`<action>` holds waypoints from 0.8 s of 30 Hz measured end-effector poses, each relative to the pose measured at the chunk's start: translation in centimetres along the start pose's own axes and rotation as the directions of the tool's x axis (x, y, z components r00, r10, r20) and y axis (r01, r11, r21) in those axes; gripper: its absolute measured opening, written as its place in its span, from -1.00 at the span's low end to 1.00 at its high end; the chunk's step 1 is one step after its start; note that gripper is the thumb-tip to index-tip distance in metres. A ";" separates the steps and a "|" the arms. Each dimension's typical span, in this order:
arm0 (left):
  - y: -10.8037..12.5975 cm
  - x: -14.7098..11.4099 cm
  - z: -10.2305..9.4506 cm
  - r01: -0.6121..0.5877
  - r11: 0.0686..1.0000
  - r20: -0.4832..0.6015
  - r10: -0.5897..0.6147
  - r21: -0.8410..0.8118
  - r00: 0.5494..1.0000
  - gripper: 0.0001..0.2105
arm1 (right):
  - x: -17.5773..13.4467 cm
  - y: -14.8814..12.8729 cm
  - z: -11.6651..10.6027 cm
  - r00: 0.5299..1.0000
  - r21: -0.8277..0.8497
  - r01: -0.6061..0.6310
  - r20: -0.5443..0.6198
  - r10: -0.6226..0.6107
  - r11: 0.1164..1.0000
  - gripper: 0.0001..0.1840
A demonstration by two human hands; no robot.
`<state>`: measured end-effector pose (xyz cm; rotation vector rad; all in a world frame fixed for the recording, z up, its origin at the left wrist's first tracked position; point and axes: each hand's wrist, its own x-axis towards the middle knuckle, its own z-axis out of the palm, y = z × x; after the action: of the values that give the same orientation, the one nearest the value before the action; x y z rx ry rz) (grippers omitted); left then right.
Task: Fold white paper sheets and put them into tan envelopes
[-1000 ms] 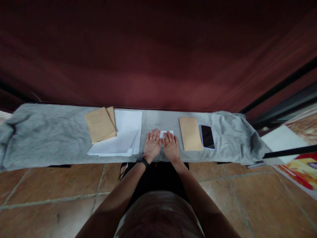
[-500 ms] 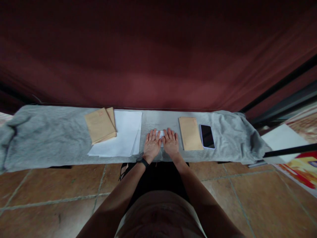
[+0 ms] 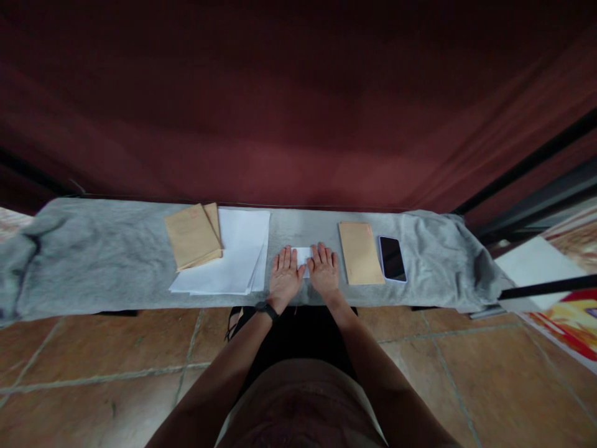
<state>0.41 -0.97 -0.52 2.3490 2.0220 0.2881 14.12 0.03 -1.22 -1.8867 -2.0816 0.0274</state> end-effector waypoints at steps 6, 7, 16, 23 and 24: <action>-0.4 -1.3 0.0 0.009 1.000 -0.044 -0.009 -0.005 0.999 -0.38 | -0.2 0.2 0.2 1.000 0.001 -0.009 -0.023 0.009 1.000 -0.41; -0.4 -1.5 0.0 0.009 1.000 -0.054 -0.009 -0.007 0.999 -0.37 | -0.3 0.2 0.2 1.000 0.002 -0.008 -0.030 0.009 1.000 -0.41; -0.8 -2.7 0.1 0.007 0.999 -0.110 -0.010 -0.031 0.994 -0.35 | -0.7 0.6 0.4 0.998 0.005 0.011 -0.056 -0.011 1.000 -0.40; -0.9 -4.5 -0.6 0.004 0.999 -0.125 -0.008 -0.035 0.992 -0.36 | -0.8 0.8 0.5 0.999 -0.003 0.012 -0.048 -0.012 1.000 -0.40; -0.9 -4.8 -0.7 -0.002 1.000 -0.123 -0.002 -0.031 0.992 -0.36 | -0.8 0.8 0.4 0.999 -0.003 0.012 -0.045 -0.012 1.000 -0.40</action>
<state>-1.29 -5.62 -0.55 2.3684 2.0528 0.4716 14.79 -0.53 -1.98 -1.8593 -2.0639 -0.0202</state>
